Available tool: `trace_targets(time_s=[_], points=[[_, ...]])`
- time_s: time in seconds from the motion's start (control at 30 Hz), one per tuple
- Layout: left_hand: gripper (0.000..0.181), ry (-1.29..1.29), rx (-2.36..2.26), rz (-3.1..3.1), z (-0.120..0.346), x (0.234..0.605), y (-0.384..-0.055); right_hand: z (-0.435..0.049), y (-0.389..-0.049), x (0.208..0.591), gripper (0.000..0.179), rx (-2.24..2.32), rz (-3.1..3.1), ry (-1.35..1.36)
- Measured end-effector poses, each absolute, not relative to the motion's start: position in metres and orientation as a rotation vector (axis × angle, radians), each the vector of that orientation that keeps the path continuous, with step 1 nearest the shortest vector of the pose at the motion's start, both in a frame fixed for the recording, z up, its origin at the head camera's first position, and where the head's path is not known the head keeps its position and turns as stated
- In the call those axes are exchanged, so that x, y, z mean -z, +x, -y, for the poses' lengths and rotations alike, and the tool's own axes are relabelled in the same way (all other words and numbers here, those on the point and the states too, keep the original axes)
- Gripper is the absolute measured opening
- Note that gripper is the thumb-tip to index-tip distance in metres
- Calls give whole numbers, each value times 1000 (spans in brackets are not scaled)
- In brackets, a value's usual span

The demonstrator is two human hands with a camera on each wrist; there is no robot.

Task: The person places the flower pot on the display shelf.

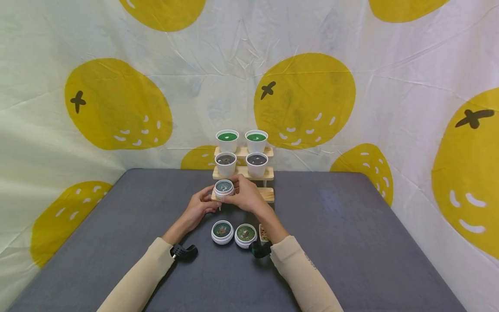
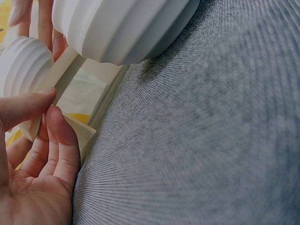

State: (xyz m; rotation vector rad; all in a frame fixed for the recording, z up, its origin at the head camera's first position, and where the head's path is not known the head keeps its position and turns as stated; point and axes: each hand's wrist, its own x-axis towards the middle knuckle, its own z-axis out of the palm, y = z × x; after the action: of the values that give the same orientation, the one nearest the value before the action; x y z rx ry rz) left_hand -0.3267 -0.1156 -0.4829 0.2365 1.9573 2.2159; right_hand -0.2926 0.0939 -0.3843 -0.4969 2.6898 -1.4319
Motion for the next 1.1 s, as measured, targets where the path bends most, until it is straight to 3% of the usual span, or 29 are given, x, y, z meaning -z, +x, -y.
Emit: trace_targets(time_s=[0.27,0.83,1.1], points=[[78,260,-2218,-1956,117,479,-326,-115,-280,369,77,1211,-2748,-559],[81,264,-2210,-1974,115,479,-327,-186,-243,365,64,1150,-2576,-927],[81,251,-2216,-1982,116,482,-324,-207,-232,376,64,1084,-2480,-878]])
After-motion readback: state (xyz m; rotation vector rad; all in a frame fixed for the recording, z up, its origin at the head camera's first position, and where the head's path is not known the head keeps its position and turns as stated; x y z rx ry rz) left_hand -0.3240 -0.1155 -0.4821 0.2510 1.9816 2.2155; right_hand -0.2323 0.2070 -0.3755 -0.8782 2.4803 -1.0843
